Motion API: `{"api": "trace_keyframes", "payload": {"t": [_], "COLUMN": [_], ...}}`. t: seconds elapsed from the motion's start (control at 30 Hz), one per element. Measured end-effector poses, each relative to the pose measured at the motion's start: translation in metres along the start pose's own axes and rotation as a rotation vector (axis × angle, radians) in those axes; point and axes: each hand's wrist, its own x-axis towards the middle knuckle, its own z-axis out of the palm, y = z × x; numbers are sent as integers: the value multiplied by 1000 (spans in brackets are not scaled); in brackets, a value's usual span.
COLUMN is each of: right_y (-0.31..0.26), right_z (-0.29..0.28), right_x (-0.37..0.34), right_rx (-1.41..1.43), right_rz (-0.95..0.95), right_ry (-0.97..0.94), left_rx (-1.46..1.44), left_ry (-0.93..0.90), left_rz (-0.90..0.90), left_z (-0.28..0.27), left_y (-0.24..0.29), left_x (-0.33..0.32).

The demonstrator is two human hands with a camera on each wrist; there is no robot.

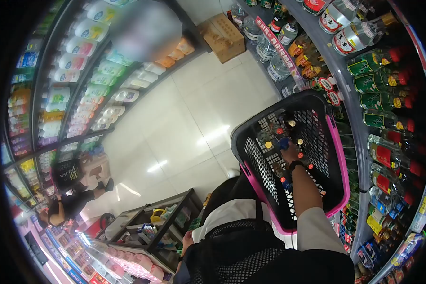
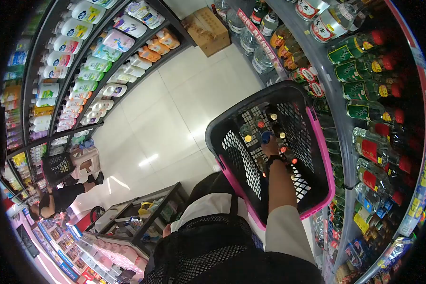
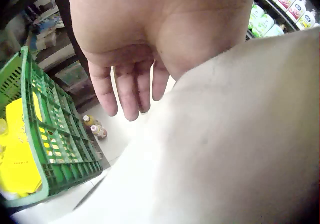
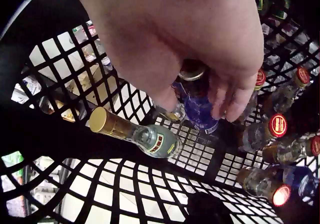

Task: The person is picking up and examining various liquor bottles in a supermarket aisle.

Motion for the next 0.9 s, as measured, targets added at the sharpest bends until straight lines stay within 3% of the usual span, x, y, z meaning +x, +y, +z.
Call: {"api": "trace_keyframes", "payload": {"t": [0.1, 0.17, 0.27, 0.33, 0.37, 0.43, 0.47, 0.5, 0.57, 0.7, 0.8, 0.9], "right_y": [24, 27, 15, 27, 27, 15, 14, 15, 17, -7, -30, -90], "right_z": [25, 27, 14, 22, 22, 14, 11, 6, -4, -40, -71, -118], "right_x": [21, 23, 16, 2, -6, -26, -33, -39, -51, -107, -164, -241], "right_rx": [85, 66, -60, -273, -268, 30, 23, 36, 214, 174, 270, 297], "right_rz": [83, 108, 126, -79, -79, 137, 102, 114, 82, 81, 39, 70], "right_ry": [68, 102, 102, 221, 227, 252, 291, 317, 247, 412, 521, 646], "left_rx": [-3, -54, 167, 220, 221, 127, 286, 62, 293, 395, 527, 655], "left_ry": [-61, -78, -18, 31, 30, -2, -29, -62, -81, -184, -308, -530], "left_rz": [44, 34, -91, -20, -12, 155, 413, 246, 308, 581, 633, 1155], "left_z": [-15, -20, -24, -39, -44, -49, -50, -46, -44, -15, 15, 57], "left_y": [-15, -4, 47, 52, 55, 72, 82, 116, 153, 284, 382, 448], "left_x": [4, 3, 11, 22, 26, 50, 63, 70, 106, 137, 138, 143]}}
